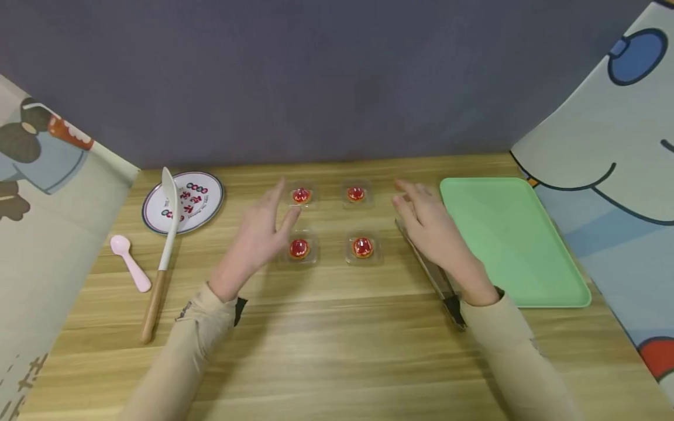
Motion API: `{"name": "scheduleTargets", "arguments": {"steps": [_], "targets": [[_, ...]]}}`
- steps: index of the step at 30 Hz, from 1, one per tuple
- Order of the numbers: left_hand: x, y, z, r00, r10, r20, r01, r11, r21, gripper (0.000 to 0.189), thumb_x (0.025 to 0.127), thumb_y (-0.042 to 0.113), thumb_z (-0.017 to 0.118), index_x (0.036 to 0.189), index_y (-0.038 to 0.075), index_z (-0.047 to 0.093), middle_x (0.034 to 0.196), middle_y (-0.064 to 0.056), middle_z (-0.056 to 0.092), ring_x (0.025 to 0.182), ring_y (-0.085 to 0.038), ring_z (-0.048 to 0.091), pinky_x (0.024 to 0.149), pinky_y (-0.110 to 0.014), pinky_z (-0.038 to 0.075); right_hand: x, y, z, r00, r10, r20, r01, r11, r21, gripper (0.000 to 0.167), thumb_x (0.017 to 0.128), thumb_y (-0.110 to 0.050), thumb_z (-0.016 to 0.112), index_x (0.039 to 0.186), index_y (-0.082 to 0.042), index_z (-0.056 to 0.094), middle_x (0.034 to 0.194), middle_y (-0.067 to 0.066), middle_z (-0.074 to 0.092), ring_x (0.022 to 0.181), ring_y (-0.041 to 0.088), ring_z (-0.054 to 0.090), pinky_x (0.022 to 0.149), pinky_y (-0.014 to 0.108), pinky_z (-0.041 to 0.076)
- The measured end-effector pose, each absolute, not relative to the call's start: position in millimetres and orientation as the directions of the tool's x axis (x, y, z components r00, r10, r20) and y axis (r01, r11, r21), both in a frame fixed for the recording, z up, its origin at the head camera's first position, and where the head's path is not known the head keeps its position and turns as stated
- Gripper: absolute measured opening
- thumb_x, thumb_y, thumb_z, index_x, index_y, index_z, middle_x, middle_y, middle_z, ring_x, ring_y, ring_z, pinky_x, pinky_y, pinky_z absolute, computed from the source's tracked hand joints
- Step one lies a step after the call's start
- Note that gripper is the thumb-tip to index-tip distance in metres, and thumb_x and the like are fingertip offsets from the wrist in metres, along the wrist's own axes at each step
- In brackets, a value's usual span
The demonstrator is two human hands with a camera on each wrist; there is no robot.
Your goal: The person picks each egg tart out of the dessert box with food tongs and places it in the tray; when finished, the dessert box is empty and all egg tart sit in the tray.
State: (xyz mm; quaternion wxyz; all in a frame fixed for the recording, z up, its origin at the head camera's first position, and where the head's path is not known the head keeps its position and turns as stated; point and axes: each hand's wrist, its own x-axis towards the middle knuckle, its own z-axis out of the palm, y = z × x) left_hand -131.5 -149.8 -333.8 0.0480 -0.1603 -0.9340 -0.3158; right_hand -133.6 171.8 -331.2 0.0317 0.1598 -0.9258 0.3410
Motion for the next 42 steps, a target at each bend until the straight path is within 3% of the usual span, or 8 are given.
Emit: {"name": "scheduleTargets", "arguments": {"steps": [5,10,15,20,27,31,34,42], "targets": [[-127,-134,-342,-0.955,0.242,0.172,0.284,0.579,0.764,0.062,0.11,0.015,0.061,0.161,-0.008,0.035,0.152,-0.03,0.055,0.123,-0.046,0.067,0.102,-0.051,0.061,-135,176,-340,-0.967,-0.245,0.074,-0.204,0.563,-0.801,0.051,0.118,-0.029,0.042,0.154,0.008,0.047,0.143,0.028,0.06,0.122,0.045,0.065,0.101,0.057,0.059],[-123,-113,-350,-0.967,0.241,0.078,0.191,0.494,0.848,0.066,0.109,0.016,0.062,0.164,-0.005,0.031,0.147,-0.028,0.06,0.103,-0.041,0.077,0.074,-0.045,0.069,-138,175,-355,-0.96,-0.278,-0.045,-0.12,0.548,-0.828,0.047,0.118,-0.023,0.044,0.152,0.009,0.048,0.14,0.029,0.061,0.115,0.047,0.068,0.096,0.057,0.062],[-117,-95,-361,-0.96,0.278,-0.021,0.141,0.547,0.825,0.068,0.111,0.017,0.06,0.165,-0.007,0.026,0.148,-0.031,0.058,0.093,-0.035,0.079,0.076,-0.039,0.069,-143,172,-369,-0.913,-0.378,-0.152,-0.086,0.543,-0.836,0.047,0.118,-0.016,0.042,0.155,0.012,0.041,0.143,0.034,0.057,0.121,0.049,0.065,0.103,0.059,0.058],[-115,-81,-367,-0.943,0.323,-0.081,0.132,0.585,0.8,0.066,0.109,0.009,0.061,0.162,-0.011,0.027,0.149,-0.031,0.057,0.082,-0.033,0.078,0.066,-0.032,0.066,-148,173,-379,-0.879,-0.436,-0.193,-0.077,0.529,-0.845,0.047,0.116,-0.005,0.041,0.154,0.02,0.033,0.144,0.041,0.052,0.128,0.053,0.059,0.107,0.056,0.057],[-115,-73,-375,-0.941,0.318,-0.116,0.124,0.644,0.755,0.062,0.104,0.009,0.069,0.156,-0.01,0.042,0.148,-0.027,0.06,0.113,-0.04,0.072,0.101,-0.048,0.061,-151,175,-387,-0.85,-0.486,-0.201,-0.072,0.487,-0.87,0.046,0.109,0.006,0.047,0.149,0.025,0.035,0.137,0.043,0.055,0.126,0.053,0.059,0.109,0.054,0.056],[-115,-73,-381,-0.929,0.333,-0.159,0.105,0.652,0.75,0.066,0.102,0.006,0.071,0.157,-0.011,0.039,0.147,-0.029,0.059,0.093,-0.033,0.074,0.081,-0.038,0.066,-153,175,-391,-0.838,-0.5,-0.22,-0.05,0.472,-0.88,0.047,0.109,0.004,0.049,0.149,0.025,0.035,0.143,0.044,0.051,0.131,0.053,0.056,0.111,0.051,0.055],[-117,-73,-385,-0.918,0.349,-0.188,0.097,0.659,0.746,0.07,0.1,0.006,0.073,0.158,-0.012,0.036,0.146,-0.03,0.06,0.072,-0.022,0.069,0.064,-0.029,0.062,-155,174,-394,-0.832,-0.505,-0.228,-0.023,0.443,-0.896,0.047,0.109,0.006,0.049,0.149,0.027,0.034,0.144,0.045,0.049,0.133,0.055,0.055,0.11,0.049,0.055],[-122,-71,-391,-0.915,0.349,-0.204,0.1,0.683,0.724,0.075,0.096,0.008,0.08,0.156,-0.011,0.04,0.137,-0.028,0.067,0.073,-0.016,0.067,0.07,-0.027,0.062,-158,170,-399,-0.812,-0.524,-0.256,0.038,0.391,-0.92,0.049,0.107,0.009,0.052,0.15,0.026,0.034,0.146,0.045,0.048,0.132,0.054,0.056,0.109,0.041,0.057]]}}
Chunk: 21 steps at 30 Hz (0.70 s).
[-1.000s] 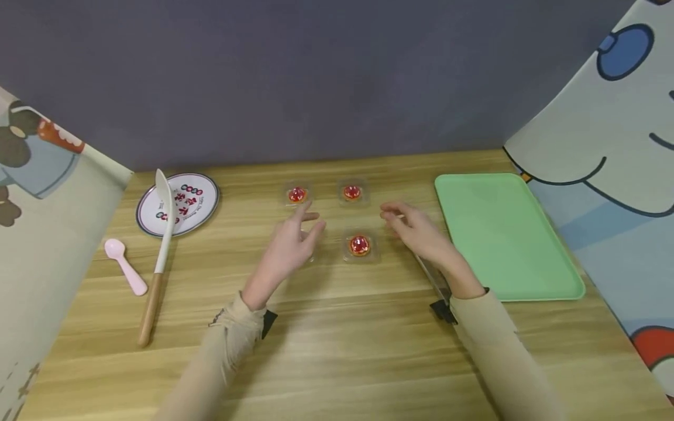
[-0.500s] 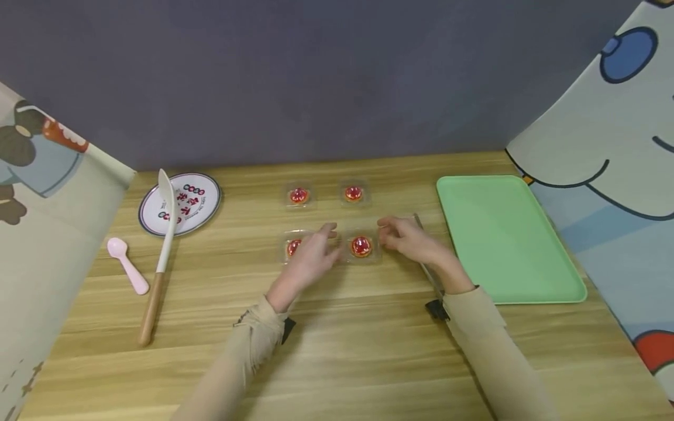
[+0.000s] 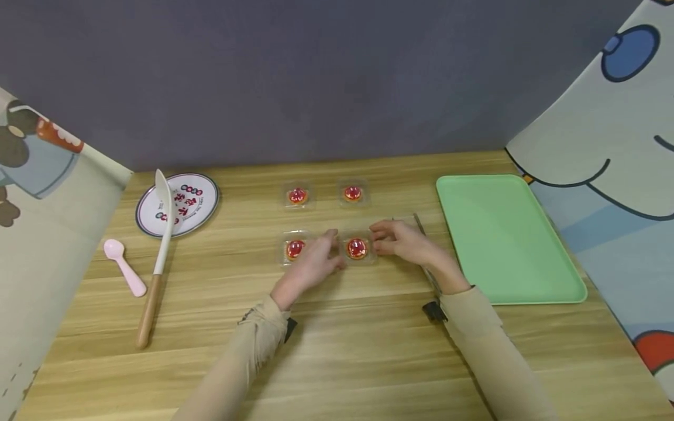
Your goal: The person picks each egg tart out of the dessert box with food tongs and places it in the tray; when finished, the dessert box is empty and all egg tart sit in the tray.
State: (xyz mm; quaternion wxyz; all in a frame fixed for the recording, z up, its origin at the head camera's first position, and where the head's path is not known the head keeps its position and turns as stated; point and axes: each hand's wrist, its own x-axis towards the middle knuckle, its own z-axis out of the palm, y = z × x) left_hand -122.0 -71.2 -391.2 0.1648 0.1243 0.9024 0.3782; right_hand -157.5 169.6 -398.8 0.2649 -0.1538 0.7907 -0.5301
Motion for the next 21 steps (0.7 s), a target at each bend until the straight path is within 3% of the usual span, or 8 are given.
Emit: {"name": "scheduleTargets", "arguments": {"steps": [7,13,19,21], "targets": [[-123.6,-72.0,-390.2,-0.912,0.357,-0.203,0.101,0.675,0.731,0.075,0.095,0.006,0.08,0.156,-0.013,0.04,0.129,-0.024,0.072,0.099,-0.029,0.074,0.083,-0.032,0.065,-157.6,169.0,-400.3,-0.816,-0.526,-0.24,-0.037,0.463,-0.886,0.052,0.106,0.003,0.059,0.15,0.021,0.039,0.146,0.04,0.053,0.129,0.051,0.06,0.111,0.051,0.055],[-126.0,-72.0,-391.7,-0.904,0.372,-0.211,0.098,0.661,0.744,0.043,0.094,0.004,0.08,0.131,-0.008,0.061,0.118,-0.022,0.073,0.104,-0.034,0.073,0.083,-0.036,0.066,-158.8,172.0,-402.4,-0.814,-0.534,-0.229,-0.072,0.484,-0.872,0.053,0.106,0.0,0.062,0.151,0.02,0.041,0.147,0.038,0.054,0.13,0.052,0.059,0.113,0.057,0.051],[-127.2,-71.6,-390.7,-0.904,0.361,-0.229,0.071,0.655,0.752,0.069,0.095,0.006,0.08,0.152,-0.01,0.047,0.133,-0.025,0.068,0.113,-0.035,0.071,0.094,-0.041,0.064,-159.4,175.5,-403.2,-0.815,-0.533,-0.227,-0.064,0.472,-0.879,0.053,0.106,-0.001,0.062,0.15,0.02,0.042,0.146,0.037,0.055,0.131,0.052,0.058,0.113,0.058,0.051],[-127.7,-71.9,-390.4,-0.906,0.352,-0.236,0.061,0.659,0.749,0.068,0.095,0.007,0.081,0.152,-0.01,0.047,0.133,-0.025,0.069,0.113,-0.035,0.071,0.094,-0.041,0.064,-160.0,174.9,-402.9,-0.811,-0.54,-0.225,-0.066,0.466,-0.882,0.053,0.106,-0.002,0.063,0.149,0.021,0.042,0.145,0.038,0.056,0.13,0.052,0.058,0.112,0.058,0.052]]}}
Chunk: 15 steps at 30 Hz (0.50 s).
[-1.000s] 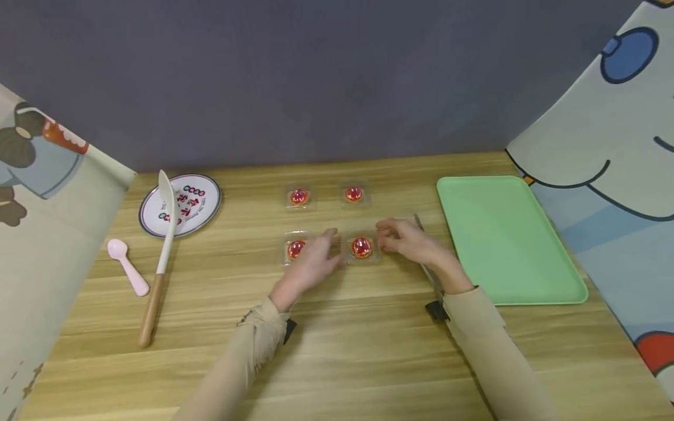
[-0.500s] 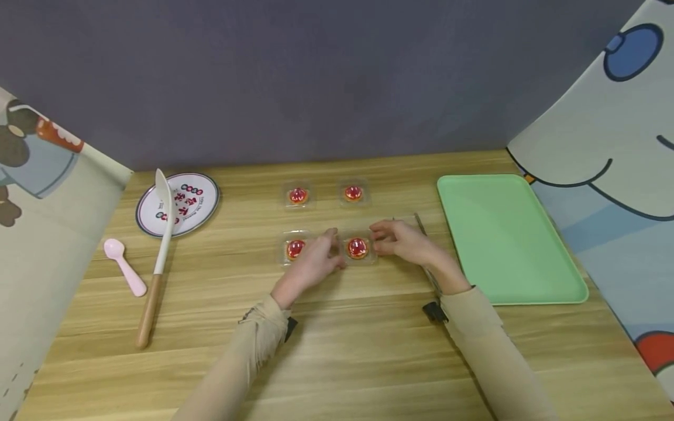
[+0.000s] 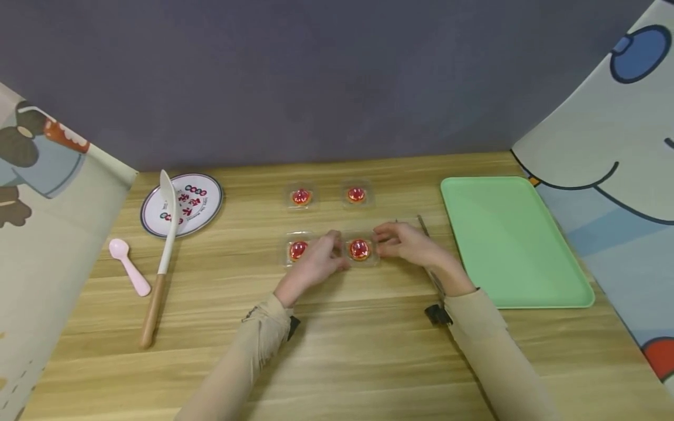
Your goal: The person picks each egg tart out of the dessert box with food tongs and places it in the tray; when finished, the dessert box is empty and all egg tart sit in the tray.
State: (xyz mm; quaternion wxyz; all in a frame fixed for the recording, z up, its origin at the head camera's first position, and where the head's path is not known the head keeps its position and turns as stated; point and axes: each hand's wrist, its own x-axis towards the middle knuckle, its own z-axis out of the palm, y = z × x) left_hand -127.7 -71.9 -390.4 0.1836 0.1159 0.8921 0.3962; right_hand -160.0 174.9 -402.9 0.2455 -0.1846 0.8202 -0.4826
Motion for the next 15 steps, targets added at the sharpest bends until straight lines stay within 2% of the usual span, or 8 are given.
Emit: {"name": "scheduleTargets", "arguments": {"steps": [15], "targets": [[-129.4,-71.1,-391.9,-0.909,0.333,-0.251,0.025,0.644,0.764,0.071,0.093,0.004,0.082,0.153,-0.009,0.046,0.133,-0.024,0.07,0.107,-0.031,0.073,0.088,-0.035,0.065,-160.4,171.2,-401.0,-0.808,-0.538,-0.238,-0.05,0.466,-0.883,0.05,0.106,0.004,0.061,0.148,0.022,0.041,0.142,0.039,0.056,0.126,0.05,0.06,0.105,0.05,0.058]]}}
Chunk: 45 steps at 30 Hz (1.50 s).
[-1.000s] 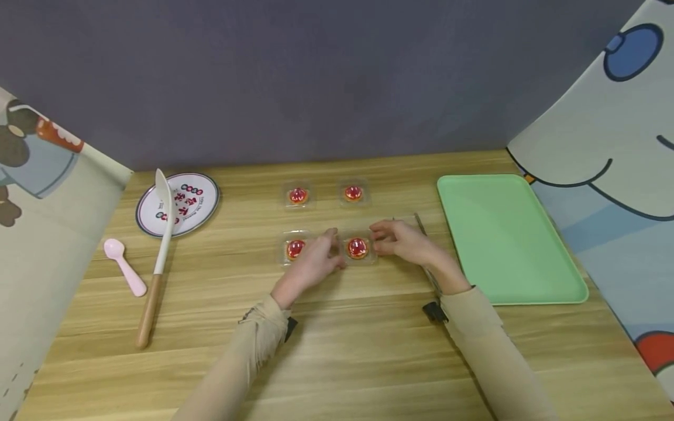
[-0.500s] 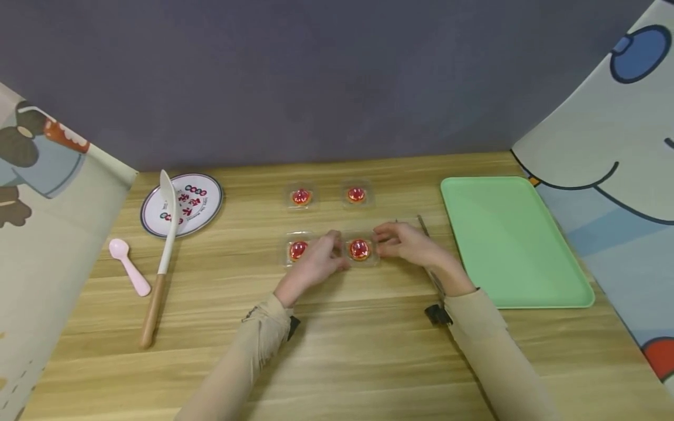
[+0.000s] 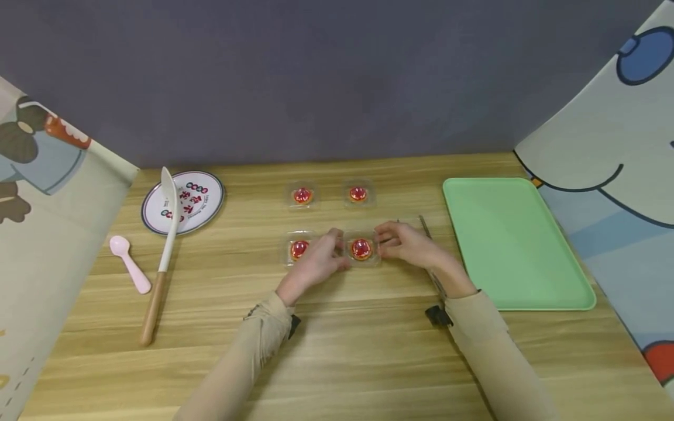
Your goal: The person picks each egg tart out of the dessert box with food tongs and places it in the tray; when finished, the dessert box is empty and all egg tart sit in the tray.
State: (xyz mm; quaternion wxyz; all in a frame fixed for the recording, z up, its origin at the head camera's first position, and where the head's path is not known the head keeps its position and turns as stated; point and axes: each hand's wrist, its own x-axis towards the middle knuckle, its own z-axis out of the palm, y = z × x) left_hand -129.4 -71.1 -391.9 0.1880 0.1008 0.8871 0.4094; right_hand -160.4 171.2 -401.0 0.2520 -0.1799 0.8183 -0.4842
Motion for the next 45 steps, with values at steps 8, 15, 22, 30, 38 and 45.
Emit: {"name": "scheduleTargets", "arguments": {"steps": [8,15,22,30,38,45], "targets": [[-128.7,-70.0,-392.8,-0.912,0.348,-0.215,0.067,0.646,0.76,0.07,0.091,0.002,0.083,0.15,-0.009,0.047,0.128,-0.022,0.073,0.108,-0.031,0.072,0.089,-0.037,0.064,-157.5,171.2,-401.9,-0.811,-0.539,-0.226,-0.054,0.453,-0.89,0.051,0.104,0.007,0.062,0.148,0.021,0.04,0.141,0.04,0.055,0.125,0.051,0.061,0.107,0.052,0.057],[-128.5,-70.4,-393.6,-0.922,0.354,-0.156,0.137,0.676,0.724,0.065,0.091,0.007,0.085,0.146,-0.009,0.053,0.124,-0.02,0.075,0.107,-0.032,0.073,0.096,-0.043,0.063,-155.4,173.5,-400.3,-0.815,-0.534,-0.223,-0.064,0.467,-0.882,0.055,0.103,0.005,0.064,0.151,0.018,0.041,0.149,0.038,0.049,0.126,0.05,0.062,0.108,0.052,0.057],[-127.7,-69.9,-392.6,-0.924,0.367,-0.111,0.183,0.678,0.712,0.065,0.09,0.008,0.085,0.144,-0.011,0.055,0.119,-0.021,0.076,0.103,-0.033,0.075,0.094,-0.043,0.064,-152.9,175.3,-395.0,-0.81,-0.543,-0.221,-0.069,0.462,-0.884,0.058,0.105,0.002,0.063,0.155,0.017,0.037,0.154,0.038,0.044,0.128,0.05,0.061,0.108,0.052,0.057],[-127.2,-70.0,-392.4,-0.926,0.358,-0.119,0.181,0.701,0.69,0.067,0.09,0.009,0.086,0.145,-0.012,0.054,0.107,-0.016,0.079,0.098,-0.031,0.075,0.095,-0.043,0.063,-152.8,173.1,-394.9,-0.81,-0.543,-0.22,-0.077,0.472,-0.878,0.059,0.105,0.001,0.064,0.155,0.016,0.037,0.151,0.038,0.047,0.129,0.052,0.059,0.108,0.053,0.057],[-126.7,-70.1,-392.3,-0.927,0.359,-0.113,0.183,0.691,0.699,0.066,0.09,0.008,0.086,0.144,-0.01,0.055,0.107,-0.017,0.078,0.094,-0.029,0.075,0.087,-0.038,0.065,-153.2,172.7,-394.9,-0.815,-0.532,-0.23,-0.072,0.486,-0.871,0.058,0.106,-0.002,0.063,0.153,0.019,0.038,0.147,0.038,0.051,0.13,0.052,0.058,0.11,0.056,0.055],[-127.0,-70.2,-392.1,-0.93,0.357,-0.09,0.199,0.695,0.691,0.069,0.089,0.009,0.087,0.146,-0.01,0.053,0.104,-0.016,0.079,0.089,-0.027,0.075,0.082,-0.034,0.065,-153.4,170.9,-396.5,-0.825,-0.51,-0.243,-0.032,0.471,-0.882,0.057,0.106,-0.003,0.064,0.153,0.016,0.039,0.146,0.037,0.053,0.132,0.052,0.057,0.111,0.056,0.054]]}}
